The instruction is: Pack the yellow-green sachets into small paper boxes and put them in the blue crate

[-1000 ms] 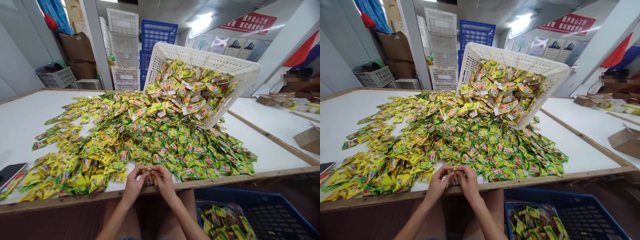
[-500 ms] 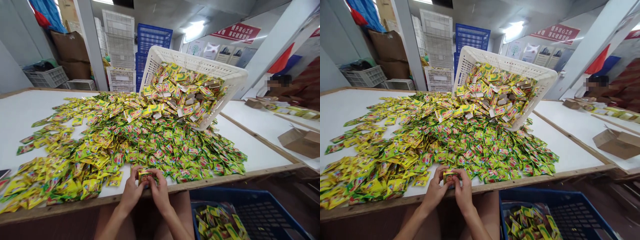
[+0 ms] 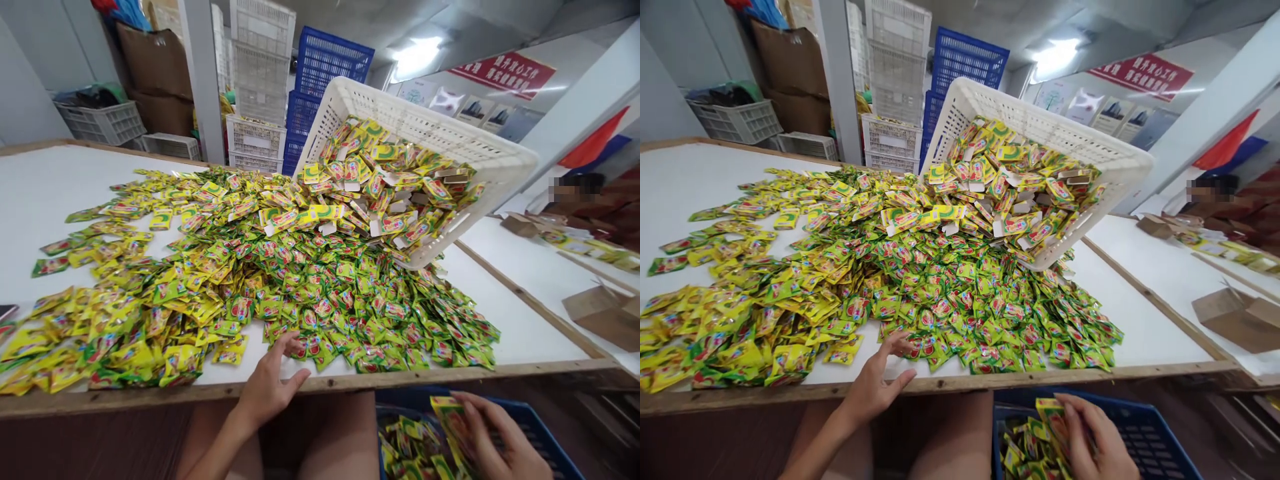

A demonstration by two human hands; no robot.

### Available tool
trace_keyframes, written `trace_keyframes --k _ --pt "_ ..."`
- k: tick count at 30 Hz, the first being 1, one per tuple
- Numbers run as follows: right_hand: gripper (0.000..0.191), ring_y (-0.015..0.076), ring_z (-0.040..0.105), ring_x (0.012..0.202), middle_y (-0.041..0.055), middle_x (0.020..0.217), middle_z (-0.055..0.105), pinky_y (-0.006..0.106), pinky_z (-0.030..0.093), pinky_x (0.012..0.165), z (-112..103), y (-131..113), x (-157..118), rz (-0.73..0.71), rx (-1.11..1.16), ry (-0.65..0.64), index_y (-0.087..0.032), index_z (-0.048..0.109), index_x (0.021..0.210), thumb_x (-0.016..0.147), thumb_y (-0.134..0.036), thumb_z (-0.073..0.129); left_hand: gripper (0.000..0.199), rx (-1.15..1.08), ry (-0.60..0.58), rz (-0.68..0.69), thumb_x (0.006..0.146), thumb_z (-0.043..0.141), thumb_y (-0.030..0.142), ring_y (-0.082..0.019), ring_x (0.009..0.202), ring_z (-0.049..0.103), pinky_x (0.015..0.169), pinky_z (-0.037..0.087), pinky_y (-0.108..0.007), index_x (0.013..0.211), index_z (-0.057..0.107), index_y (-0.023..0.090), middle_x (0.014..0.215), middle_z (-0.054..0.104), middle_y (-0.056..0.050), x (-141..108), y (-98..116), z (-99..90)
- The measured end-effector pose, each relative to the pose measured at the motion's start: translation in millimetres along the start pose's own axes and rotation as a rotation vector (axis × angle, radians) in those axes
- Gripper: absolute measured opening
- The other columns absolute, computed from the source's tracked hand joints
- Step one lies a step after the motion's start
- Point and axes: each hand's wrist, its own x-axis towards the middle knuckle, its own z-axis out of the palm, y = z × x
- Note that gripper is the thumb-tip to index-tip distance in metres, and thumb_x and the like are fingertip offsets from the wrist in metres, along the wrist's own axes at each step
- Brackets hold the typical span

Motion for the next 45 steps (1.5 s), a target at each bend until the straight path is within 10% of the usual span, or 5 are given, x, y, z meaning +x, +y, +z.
trace_keyframes --k 12,26,35,39,45 --pt "0.02 0.0219 0.05 0.103 0.0084 0.103 0.057 0.038 0.039 0.089 130.2 -145.7 107.1 -0.509 0.298 -0.191 -0.021 0.062 0.089 0.087 -0.026 0.043 0.034 0.113 0.089 0.05 0.082 0.052 0.024 -0.019 0.088 0.061 0.08 0.049 -0.031 0.116 0.047 0.022 0.095 0.064 -0.005 -2.7 -4.5 2.8" --pt "0.034 0.0318 0.013 0.131 0.0091 0.143 0.027 0.053 0.013 0.101 248.9 -264.0 217.6 -0.802 -0.346 -0.34 -0.017 0.058 0.109 0.077 -0.013 0.048 0.022 0.17 0.186 0.14 0.083 0.048 0.017 -0.018 0.082 0.061 0.075 0.05 -0.029 0.104 0.051 0.021 0.089 0.063 -0.006 -2.8 -4.7 6.1" --pt "0.041 0.0242 0.029 0.125 0.0076 0.138 0.034 0.044 0.019 0.101 181.1 -248.0 133.5 -0.745 0.138 -0.145 -0.023 0.044 0.127 0.087 -0.016 0.036 0.039 -0.08 0.359 0.023 0.085 0.047 0.025 -0.022 0.104 0.055 0.09 0.044 -0.038 0.123 0.039 0.02 0.114 0.056 -0.012 -4.7 -4.9 3.0" --pt "0.045 0.025 0.035 0.121 0.0079 0.136 0.037 0.046 0.026 0.098 147.4 -217.7 43.4 -0.774 0.266 -0.329 -0.025 0.043 0.127 0.084 -0.013 0.041 0.069 -0.34 0.552 0.058 0.082 0.05 0.042 -0.027 0.123 0.041 0.099 0.037 -0.042 0.137 0.015 0.02 0.137 0.036 -0.015 0.3 -8.0 0.3" --pt "0.033 0.021 0.046 0.111 0.0067 0.121 0.052 0.041 0.032 0.095 135.2 -186.0 -18.5 -0.788 0.438 -0.669 -0.026 0.053 0.11 0.082 -0.011 0.044 0.037 -0.404 0.593 -0.156 0.08 0.055 0.036 -0.026 0.105 0.056 0.091 0.043 -0.038 0.11 0.053 0.014 0.108 0.062 -0.012 -0.3 -14.4 -2.5"
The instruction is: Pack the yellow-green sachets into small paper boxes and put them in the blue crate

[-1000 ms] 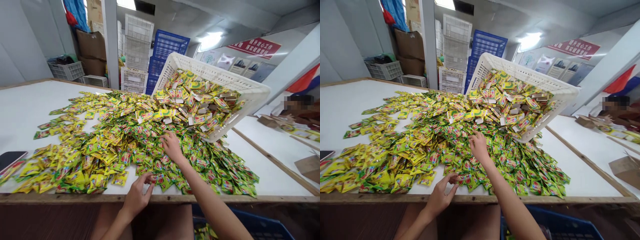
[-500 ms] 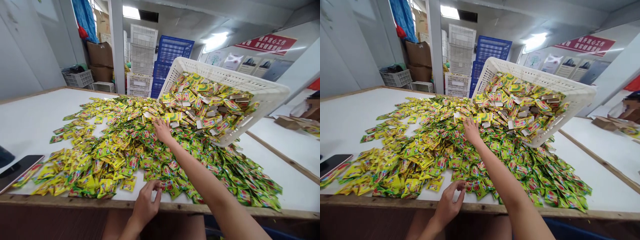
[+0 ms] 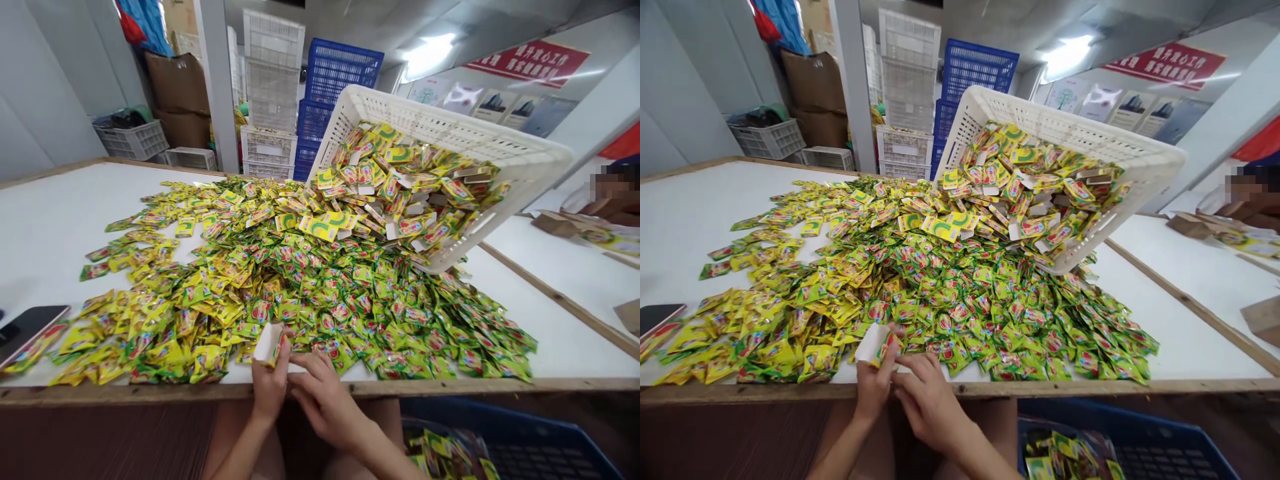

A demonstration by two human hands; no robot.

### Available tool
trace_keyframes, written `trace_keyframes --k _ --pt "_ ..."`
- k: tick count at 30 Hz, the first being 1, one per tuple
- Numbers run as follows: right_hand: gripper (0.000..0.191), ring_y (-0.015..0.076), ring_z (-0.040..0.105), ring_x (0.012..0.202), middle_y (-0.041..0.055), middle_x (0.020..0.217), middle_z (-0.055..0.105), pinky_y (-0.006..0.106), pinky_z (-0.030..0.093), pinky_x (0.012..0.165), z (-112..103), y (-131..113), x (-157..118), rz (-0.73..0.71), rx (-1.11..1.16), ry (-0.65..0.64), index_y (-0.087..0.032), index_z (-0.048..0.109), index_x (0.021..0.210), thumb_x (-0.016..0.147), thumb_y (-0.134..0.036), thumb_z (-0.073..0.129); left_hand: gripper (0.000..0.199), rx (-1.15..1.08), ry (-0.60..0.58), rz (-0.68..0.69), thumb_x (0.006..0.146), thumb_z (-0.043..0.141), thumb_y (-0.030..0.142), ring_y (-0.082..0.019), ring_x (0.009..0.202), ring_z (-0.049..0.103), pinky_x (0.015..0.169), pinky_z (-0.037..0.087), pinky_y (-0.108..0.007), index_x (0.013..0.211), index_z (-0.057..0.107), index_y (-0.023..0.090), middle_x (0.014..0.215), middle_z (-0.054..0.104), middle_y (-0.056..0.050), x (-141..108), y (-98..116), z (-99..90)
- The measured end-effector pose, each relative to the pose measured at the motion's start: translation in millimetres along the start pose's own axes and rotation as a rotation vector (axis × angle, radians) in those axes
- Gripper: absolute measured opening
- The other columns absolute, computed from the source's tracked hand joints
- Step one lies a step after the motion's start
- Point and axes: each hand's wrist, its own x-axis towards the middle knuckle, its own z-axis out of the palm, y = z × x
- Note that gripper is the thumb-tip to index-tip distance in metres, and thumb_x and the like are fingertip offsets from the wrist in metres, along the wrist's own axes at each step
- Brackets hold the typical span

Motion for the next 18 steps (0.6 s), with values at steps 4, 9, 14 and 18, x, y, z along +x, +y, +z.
trace_keyframes --k 4,9,14,18 --pt "0.022 0.0195 0.052 0.1 0.0057 0.104 0.058 0.036 0.039 0.086 -9.4 24.2 5.6 0.162 0.055 0.191 -0.024 0.059 0.098 0.086 -0.015 0.043 0.027 0.031 0.018 0.059 0.081 0.055 0.03 -0.022 0.1 0.058 0.092 0.042 -0.035 0.104 0.056 0.015 0.1 0.063 -0.008 -4.1 2.0 -0.3" --pt "0.018 0.02 0.053 0.098 0.006 0.099 0.06 0.035 0.04 0.084 -6.6 55.9 40.6 0.19 0.017 0.287 -0.022 0.059 0.095 0.085 -0.016 0.046 0.024 0.134 -0.056 0.146 0.08 0.055 0.029 -0.022 0.093 0.059 0.082 0.047 -0.033 0.1 0.057 0.015 0.095 0.064 -0.008 -9.2 7.4 2.3" --pt "0.018 0.0207 0.051 0.1 0.0057 0.102 0.061 0.035 0.036 0.087 11.1 68.4 98.3 0.219 -0.082 0.188 -0.02 0.057 0.098 0.081 -0.016 0.053 0.021 0.209 -0.063 0.211 0.081 0.054 0.027 -0.021 0.091 0.059 0.082 0.046 -0.032 0.099 0.056 0.017 0.093 0.063 -0.006 -10.9 9.8 3.3" --pt "0.029 0.0255 0.047 0.105 0.0114 0.106 0.058 0.039 0.033 0.09 27.6 70.0 143.8 0.318 -0.099 0.14 -0.017 0.053 0.106 0.078 -0.024 0.058 0.021 0.219 -0.06 0.216 0.082 0.052 0.026 -0.022 0.09 0.059 0.082 0.046 -0.033 0.1 0.055 0.017 0.093 0.063 -0.007 -10.8 9.1 3.6"
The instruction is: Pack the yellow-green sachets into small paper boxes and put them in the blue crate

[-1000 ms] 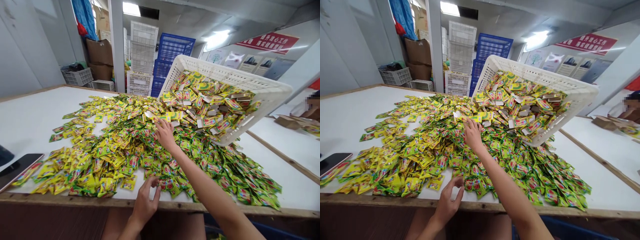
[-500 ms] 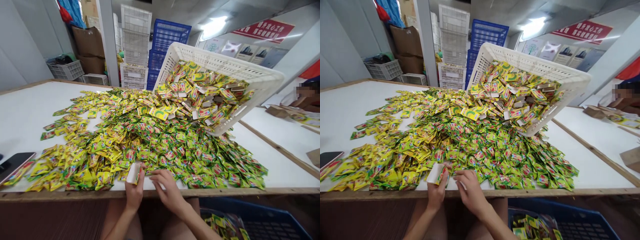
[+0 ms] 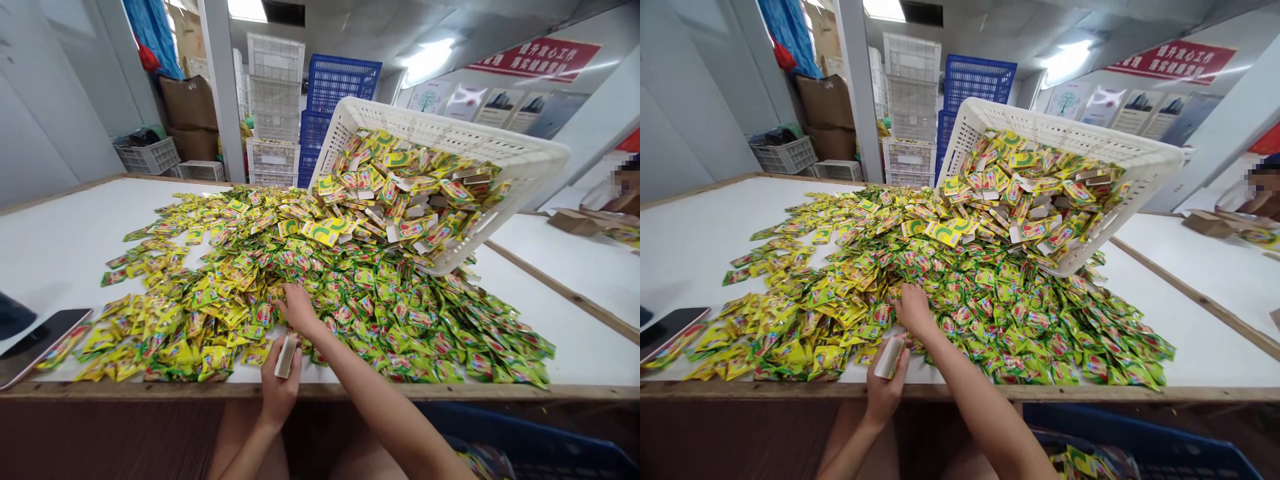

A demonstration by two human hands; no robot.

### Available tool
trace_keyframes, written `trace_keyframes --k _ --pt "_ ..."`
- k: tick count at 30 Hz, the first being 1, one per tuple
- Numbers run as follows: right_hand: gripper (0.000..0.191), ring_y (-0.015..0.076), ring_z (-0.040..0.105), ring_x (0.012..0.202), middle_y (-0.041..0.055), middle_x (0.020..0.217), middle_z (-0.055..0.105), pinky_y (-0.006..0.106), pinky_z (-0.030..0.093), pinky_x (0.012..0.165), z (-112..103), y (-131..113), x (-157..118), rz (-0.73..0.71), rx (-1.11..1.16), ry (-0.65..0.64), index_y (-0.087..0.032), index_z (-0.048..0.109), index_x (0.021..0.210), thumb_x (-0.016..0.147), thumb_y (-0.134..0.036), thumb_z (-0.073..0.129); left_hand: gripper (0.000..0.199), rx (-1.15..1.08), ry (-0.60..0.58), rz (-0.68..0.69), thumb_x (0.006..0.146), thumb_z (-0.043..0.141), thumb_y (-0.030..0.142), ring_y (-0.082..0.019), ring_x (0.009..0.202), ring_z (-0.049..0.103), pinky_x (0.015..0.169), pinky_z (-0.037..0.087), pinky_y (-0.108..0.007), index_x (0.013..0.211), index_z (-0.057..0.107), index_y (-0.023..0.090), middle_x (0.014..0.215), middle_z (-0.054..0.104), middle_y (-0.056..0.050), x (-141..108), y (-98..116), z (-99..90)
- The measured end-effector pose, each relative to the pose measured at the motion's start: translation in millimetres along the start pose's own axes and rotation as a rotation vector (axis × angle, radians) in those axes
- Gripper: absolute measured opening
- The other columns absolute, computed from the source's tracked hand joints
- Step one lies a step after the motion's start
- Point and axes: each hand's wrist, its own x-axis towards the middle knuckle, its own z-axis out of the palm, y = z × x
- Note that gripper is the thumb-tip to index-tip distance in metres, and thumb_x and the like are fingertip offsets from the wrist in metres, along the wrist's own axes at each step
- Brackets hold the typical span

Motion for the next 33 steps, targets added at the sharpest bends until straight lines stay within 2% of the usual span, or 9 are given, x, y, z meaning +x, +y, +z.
trace_keyframes --k 4,8,11,15,18,21,26,29,33 --pt "0.035 0.0281 0.049 0.099 0.0139 0.098 0.06 0.04 0.035 0.085 18.1 -3.3 20.3 0.072 0.072 0.013 -0.013 0.054 0.1 0.069 -0.021 0.067 0.02 0.002 -0.016 0.001 0.082 0.051 0.026 -0.021 0.089 0.06 0.082 0.046 -0.032 0.1 0.055 0.017 0.093 0.063 -0.006 0.3 0.8 0.2" --pt "0.017 0.0184 0.054 0.069 0.0013 0.069 0.058 0.029 0.041 0.066 18.6 7.0 17.5 0.117 0.248 -0.025 -0.017 0.055 0.079 0.067 -0.023 0.066 0.022 0.002 -0.01 -0.02 0.082 0.052 0.026 -0.02 0.087 0.06 0.078 0.047 -0.031 0.101 0.055 0.017 0.092 0.063 -0.006 1.4 1.3 0.5" --pt "0.015 0.0132 0.052 0.059 -0.0025 0.064 0.055 0.023 0.04 0.055 4.2 17.6 7.8 0.144 0.409 -0.012 -0.018 0.052 0.076 0.073 -0.032 0.059 0.025 -0.006 -0.041 -0.048 0.081 0.054 0.028 -0.021 0.085 0.061 0.078 0.047 -0.031 0.103 0.055 0.017 0.091 0.064 -0.007 2.8 0.7 0.7" --pt "0.023 0.0124 0.055 0.061 -0.0008 0.072 0.059 0.023 0.044 0.054 -24.5 29.6 -11.5 0.182 0.584 0.02 -0.019 0.048 0.082 0.079 -0.041 0.05 0.026 -0.057 -0.045 -0.116 0.08 0.056 0.031 -0.021 0.09 0.062 0.081 0.048 -0.031 0.102 0.057 0.017 0.094 0.065 -0.007 5.9 -1.1 0.2" --pt "0.026 0.0127 0.057 0.062 0.0002 0.076 0.061 0.025 0.047 0.058 -40.5 34.2 -34.5 0.202 0.807 -0.001 -0.019 0.049 0.084 0.074 -0.042 0.057 0.032 -0.115 -0.05 -0.133 0.079 0.057 0.032 -0.023 0.102 0.058 0.089 0.045 -0.034 0.107 0.057 0.017 0.111 0.061 -0.009 9.2 -3.4 -1.1" --pt "0.028 0.0136 0.059 0.065 0.0001 0.078 0.062 0.025 0.047 0.06 -46.5 32.3 -60.2 0.213 1.016 -0.102 -0.019 0.052 0.084 0.068 -0.039 0.065 0.041 -0.2 -0.081 -0.19 0.077 0.06 0.034 -0.025 0.105 0.057 0.09 0.045 -0.036 0.112 0.055 0.015 0.119 0.058 -0.011 12.2 -7.2 -2.3" --pt "0.023 0.0156 0.059 0.071 0.0006 0.078 0.063 0.026 0.046 0.063 -61.4 26.8 -82.2 0.163 0.891 -0.162 -0.018 0.059 0.087 0.074 -0.038 0.061 0.04 -0.231 -0.195 -0.274 0.073 0.064 0.035 -0.026 0.102 0.059 0.09 0.046 -0.037 0.106 0.061 0.012 0.107 0.066 -0.012 13.2 -10.1 -3.7" --pt "0.018 0.014 0.054 0.064 -0.0005 0.07 0.061 0.024 0.041 0.059 -88.4 37.5 -84.6 0.177 0.633 0.01 -0.017 0.063 0.077 0.073 -0.035 0.062 0.042 -0.249 -0.222 -0.269 0.073 0.064 0.035 -0.027 0.104 0.059 0.091 0.046 -0.038 0.108 0.061 0.013 0.112 0.064 -0.013 13.5 -8.2 -3.6" --pt "0.023 0.0127 0.049 0.061 -0.0003 0.068 0.058 0.023 0.037 0.056 -122.1 64.1 -98.3 0.256 0.427 0.237 -0.016 0.062 0.069 0.072 -0.039 0.062 0.043 -0.336 -0.158 -0.318 0.071 0.066 0.038 -0.027 0.096 0.063 0.084 0.05 -0.038 0.106 0.062 0.012 0.102 0.068 -0.013 15.1 -8.5 -2.3"
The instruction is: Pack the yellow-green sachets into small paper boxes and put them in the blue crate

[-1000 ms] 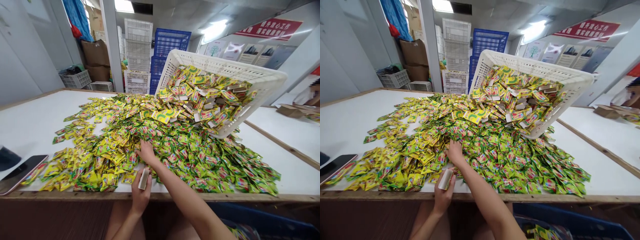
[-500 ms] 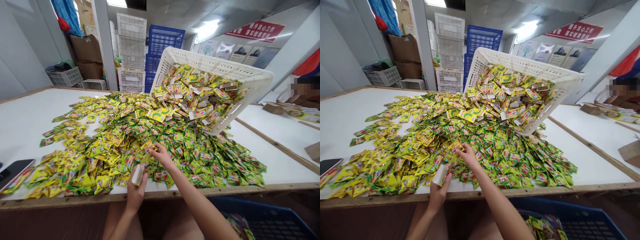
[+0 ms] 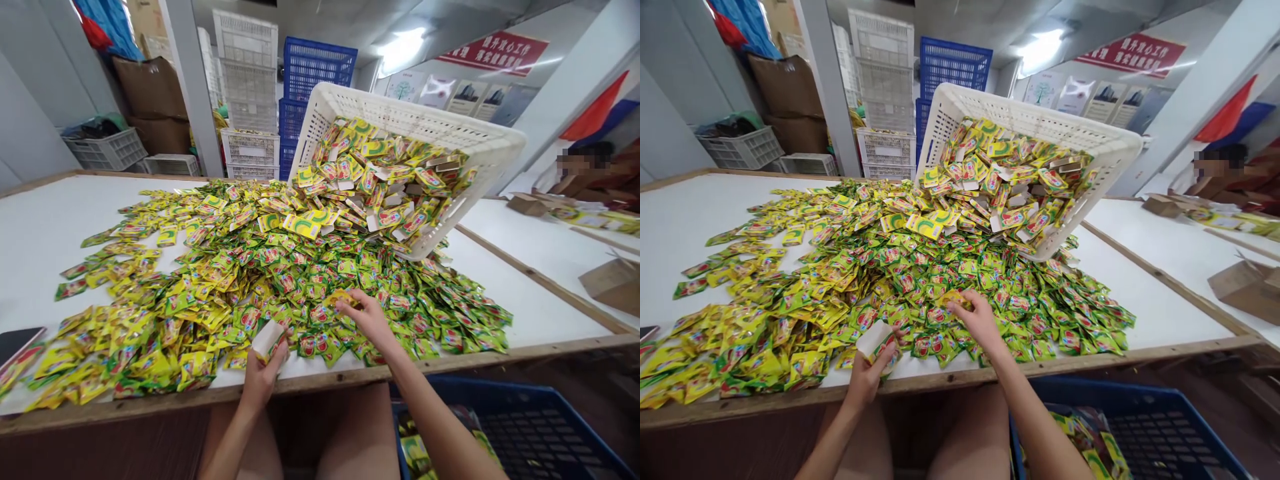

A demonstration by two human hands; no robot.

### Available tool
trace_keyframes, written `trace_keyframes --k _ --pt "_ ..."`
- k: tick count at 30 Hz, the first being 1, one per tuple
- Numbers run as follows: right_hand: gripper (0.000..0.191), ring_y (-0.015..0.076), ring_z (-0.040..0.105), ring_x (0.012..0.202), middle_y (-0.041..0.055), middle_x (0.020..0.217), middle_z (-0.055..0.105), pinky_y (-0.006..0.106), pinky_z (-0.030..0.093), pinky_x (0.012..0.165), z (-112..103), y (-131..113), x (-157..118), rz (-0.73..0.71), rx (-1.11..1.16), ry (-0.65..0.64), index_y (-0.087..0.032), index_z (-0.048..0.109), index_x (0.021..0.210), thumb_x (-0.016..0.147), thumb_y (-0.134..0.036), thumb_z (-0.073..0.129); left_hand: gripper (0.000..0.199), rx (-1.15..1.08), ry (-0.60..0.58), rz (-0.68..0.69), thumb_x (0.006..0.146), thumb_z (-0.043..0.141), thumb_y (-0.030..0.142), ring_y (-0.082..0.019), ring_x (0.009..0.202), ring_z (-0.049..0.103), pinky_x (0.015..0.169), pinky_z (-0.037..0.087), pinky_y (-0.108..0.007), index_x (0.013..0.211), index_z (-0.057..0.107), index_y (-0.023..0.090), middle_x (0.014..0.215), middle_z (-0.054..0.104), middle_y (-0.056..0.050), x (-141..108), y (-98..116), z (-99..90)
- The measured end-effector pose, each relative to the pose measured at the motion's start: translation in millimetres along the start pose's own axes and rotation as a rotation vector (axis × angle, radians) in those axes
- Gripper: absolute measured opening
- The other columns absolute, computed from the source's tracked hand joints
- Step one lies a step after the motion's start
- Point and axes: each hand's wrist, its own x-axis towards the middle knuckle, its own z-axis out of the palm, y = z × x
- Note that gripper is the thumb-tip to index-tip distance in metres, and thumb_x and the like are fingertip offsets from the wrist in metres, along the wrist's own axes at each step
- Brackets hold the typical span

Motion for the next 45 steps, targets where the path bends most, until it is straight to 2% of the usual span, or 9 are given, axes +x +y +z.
trace_keyframes --k 4,8,20,24,30,32,37,42,45 --pt "0.03 0.0105 0.042 0.052 -0.0024 0.057 0.05 0.022 0.03 0.049 -15.1 21.8 -16.6 0.101 -0.034 -0.023 -0.015 0.058 0.063 0.072 -0.043 0.061 0.04 0.009 -0.017 -0.004 0.069 0.068 0.035 -0.027 0.095 0.063 0.086 0.049 -0.037 0.102 0.064 0.012 0.097 0.07 -0.012 2.0 -3.0 -0.4" --pt "0.032 0.0109 0.042 0.052 -0.0014 0.058 0.052 0.021 0.029 0.048 -5.7 36.9 -22.4 0.158 -0.033 -0.004 -0.014 0.059 0.067 0.071 -0.045 0.061 0.04 0.011 0.0 -0.026 0.068 0.069 0.035 -0.026 0.092 0.065 0.083 0.05 -0.035 0.1 0.064 0.012 0.095 0.07 -0.011 3.0 -3.2 -0.2" --pt "0.034 0.0261 0.052 0.083 0.0101 0.08 0.063 0.033 0.037 0.073 79.6 44.7 -14.7 0.226 -0.226 0.382 -0.015 0.065 0.086 0.07 -0.044 0.059 0.041 0.065 -0.002 -0.016 0.067 0.069 0.034 -0.027 0.094 0.064 0.086 0.049 -0.034 0.099 0.065 0.009 0.097 0.07 -0.013 1.6 2.3 3.5" --pt "0.032 0.0216 0.053 0.079 0.0062 0.081 0.064 0.031 0.04 0.074 77.2 35.0 -22.5 0.177 -0.001 0.344 -0.016 0.064 0.087 0.073 -0.044 0.058 0.041 0.075 -0.007 -0.034 0.068 0.068 0.034 -0.028 0.1 0.061 0.09 0.046 -0.036 0.101 0.064 0.01 0.1 0.069 -0.013 3.3 1.2 1.9" --pt "0.029 0.0172 0.057 0.075 0.0034 0.082 0.065 0.027 0.044 0.07 81.2 11.1 -40.6 0.147 0.498 0.05 -0.015 0.061 0.088 0.074 -0.04 0.061 0.043 -0.026 -0.143 -0.069 0.069 0.068 0.032 -0.029 0.111 0.053 0.094 0.042 -0.039 0.108 0.063 0.013 0.112 0.064 -0.012 6.3 3.1 -3.0" --pt "0.029 0.0167 0.057 0.075 0.0031 0.083 0.064 0.026 0.046 0.069 85.3 11.1 -43.6 0.198 0.614 0.074 -0.016 0.06 0.089 0.073 -0.04 0.062 0.042 -0.054 -0.136 -0.076 0.071 0.067 0.032 -0.029 0.11 0.054 0.095 0.041 -0.04 0.108 0.063 0.013 0.112 0.064 -0.012 6.6 2.4 -4.5" --pt "0.032 0.0161 0.058 0.074 0.0021 0.081 0.064 0.026 0.046 0.069 89.2 24.5 -41.8 0.342 0.714 0.364 -0.017 0.058 0.09 0.071 -0.042 0.064 0.036 -0.06 -0.14 -0.048 0.074 0.064 0.031 -0.028 0.116 0.049 0.099 0.036 -0.038 0.105 0.064 0.014 0.12 0.059 -0.011 5.7 -1.3 -6.5" --pt "0.034 0.0189 0.06 0.084 0.0046 0.09 0.066 0.029 0.046 0.077 96.3 20.9 -44.4 0.342 0.799 0.173 -0.016 0.061 0.095 0.072 -0.041 0.064 0.037 -0.04 -0.158 -0.06 0.074 0.064 0.031 -0.028 0.116 0.049 0.1 0.036 -0.038 0.107 0.063 0.015 0.119 0.06 -0.011 6.9 -3.1 -6.2" --pt "0.035 0.0194 0.059 0.088 0.0046 0.091 0.067 0.03 0.046 0.08 98.0 16.0 -46.0 0.335 0.812 0.14 -0.016 0.063 0.096 0.072 -0.041 0.063 0.038 -0.041 -0.164 -0.055 0.074 0.064 0.031 -0.028 0.116 0.049 0.099 0.037 -0.04 0.109 0.062 0.015 0.119 0.06 -0.011 7.4 -1.6 -5.5"
